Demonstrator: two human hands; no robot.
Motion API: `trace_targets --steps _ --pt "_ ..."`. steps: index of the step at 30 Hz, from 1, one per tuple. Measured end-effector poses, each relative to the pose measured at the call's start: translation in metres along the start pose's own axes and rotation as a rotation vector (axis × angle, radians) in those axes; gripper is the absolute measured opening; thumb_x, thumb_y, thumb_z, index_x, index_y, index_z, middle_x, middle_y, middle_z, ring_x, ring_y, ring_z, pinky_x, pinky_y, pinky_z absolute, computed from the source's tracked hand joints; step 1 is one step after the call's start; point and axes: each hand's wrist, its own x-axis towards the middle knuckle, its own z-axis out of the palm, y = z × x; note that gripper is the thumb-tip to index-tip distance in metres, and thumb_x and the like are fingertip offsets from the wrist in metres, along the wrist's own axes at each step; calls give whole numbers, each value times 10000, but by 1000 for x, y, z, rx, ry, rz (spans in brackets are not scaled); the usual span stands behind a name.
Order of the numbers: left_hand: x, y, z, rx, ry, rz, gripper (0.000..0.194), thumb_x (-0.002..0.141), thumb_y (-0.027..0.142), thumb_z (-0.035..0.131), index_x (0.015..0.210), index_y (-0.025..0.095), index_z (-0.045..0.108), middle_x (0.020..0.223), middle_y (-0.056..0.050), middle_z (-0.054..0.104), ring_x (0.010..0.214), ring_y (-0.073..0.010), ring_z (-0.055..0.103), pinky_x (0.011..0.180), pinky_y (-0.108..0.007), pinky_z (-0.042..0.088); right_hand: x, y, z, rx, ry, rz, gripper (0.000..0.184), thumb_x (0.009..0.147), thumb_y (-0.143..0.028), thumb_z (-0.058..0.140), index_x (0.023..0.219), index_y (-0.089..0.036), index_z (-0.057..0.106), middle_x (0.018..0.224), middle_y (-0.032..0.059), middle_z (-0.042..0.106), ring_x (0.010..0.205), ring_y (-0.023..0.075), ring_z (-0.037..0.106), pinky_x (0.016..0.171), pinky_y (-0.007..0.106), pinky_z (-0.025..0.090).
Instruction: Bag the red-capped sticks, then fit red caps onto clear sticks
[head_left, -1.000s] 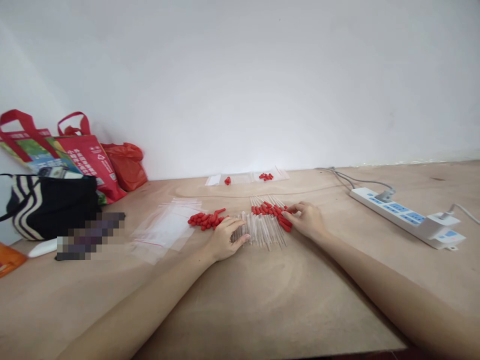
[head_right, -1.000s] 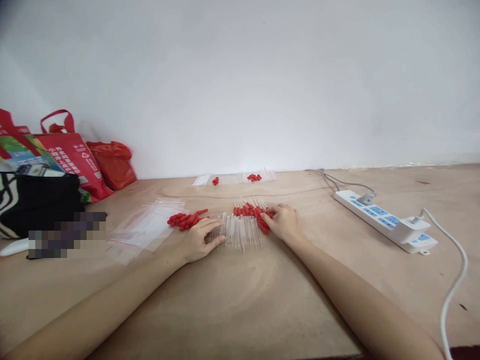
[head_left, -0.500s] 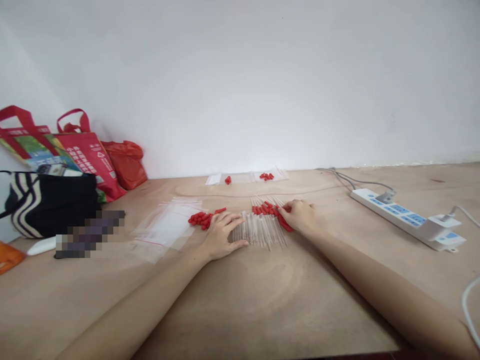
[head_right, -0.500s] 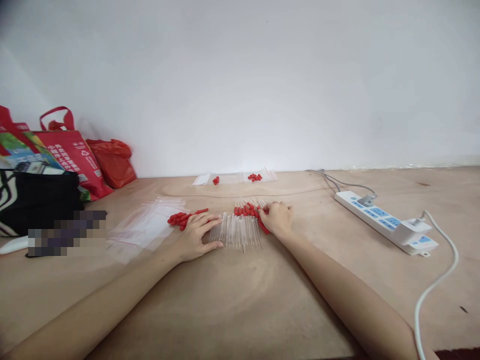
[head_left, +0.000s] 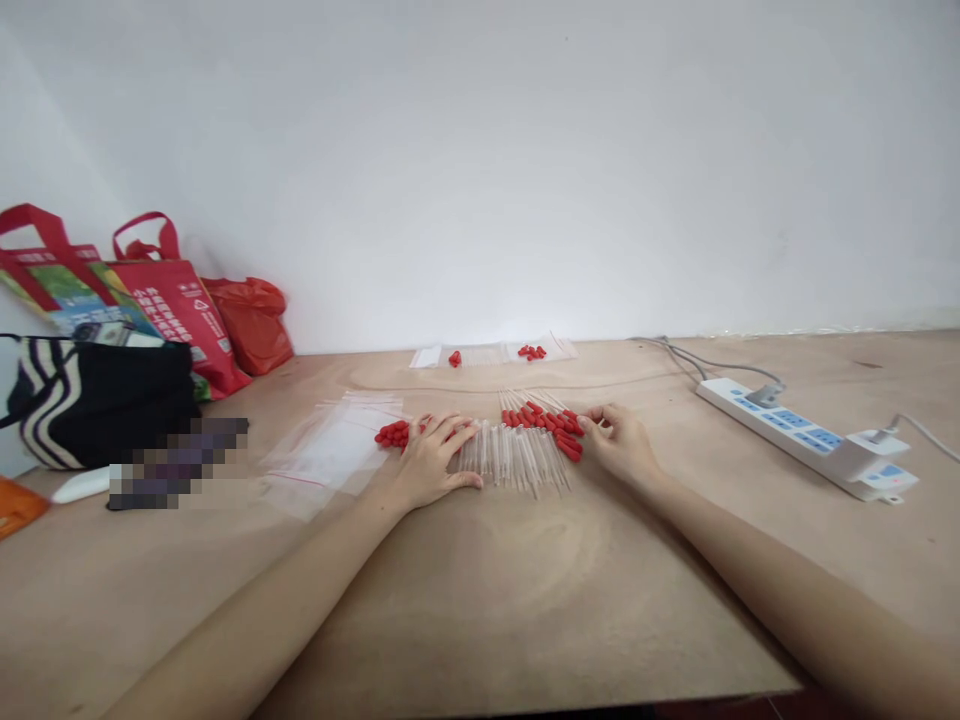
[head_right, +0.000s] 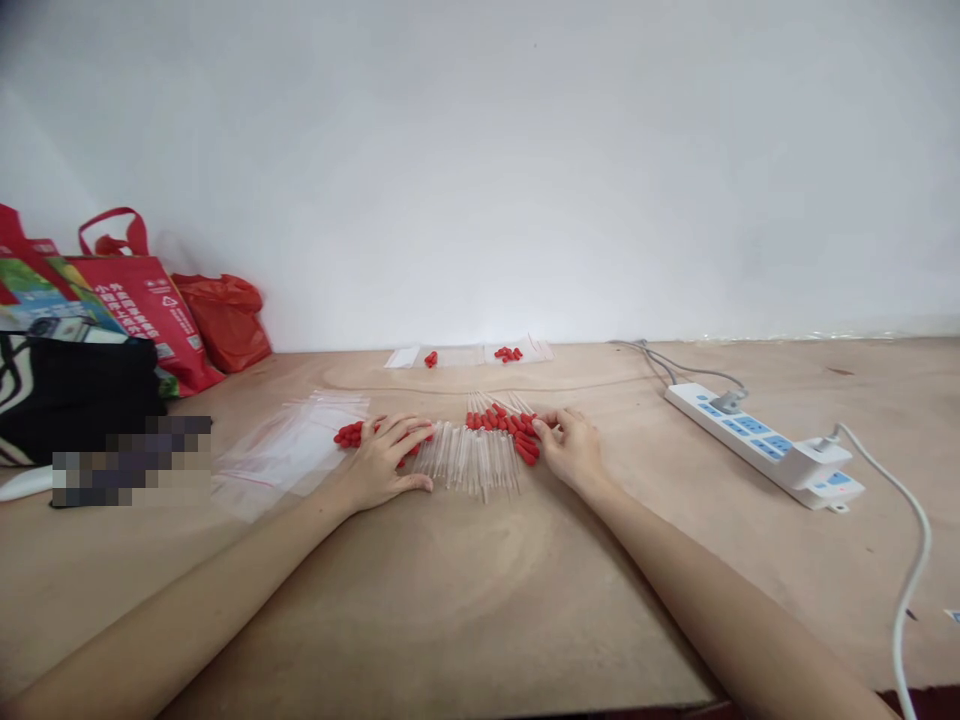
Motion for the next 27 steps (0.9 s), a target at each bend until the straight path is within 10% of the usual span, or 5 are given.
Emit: trace_targets --steps 7,17,22,27 --pt "-3 21 -4 8 303 111 327 810 389 500 1058 187 565 987 -77 637 959 -217 529 879 -406 262 -22 -31 3 21 -148 -368 123 814 -253 471 823 -221 590 815 7 637 818 164 515 805 352 274" --pt "-12 37 -9 38 332 212 143 825 211 492 749 203 613 558 39 608 599 -107 511 724 -336 283 -40 -54 14 -45 -98 -678 95 794 -292 539 816 -248 620 668 -29 626 713 136 479 838 370 226" --pt "-26 25 -21 49 413 78 142 797 157 513 685 194 593 547 50 616 539 -91 505 692 -333 277 -37 -46 11 -117 -2 -592 187 821 -229 479 702 -209 620 609 -15 604 674 122 470 814 350 245" --pt "-31 25 -24 23 399 63 132 809 186 516 710 201 601 570 48 631 537 -86 509 700 -330 282 -36 -60 16 -64 3 -665 332 751 -438 569 1001 -221 595 888 23 646 851 170 506 894 397 219"
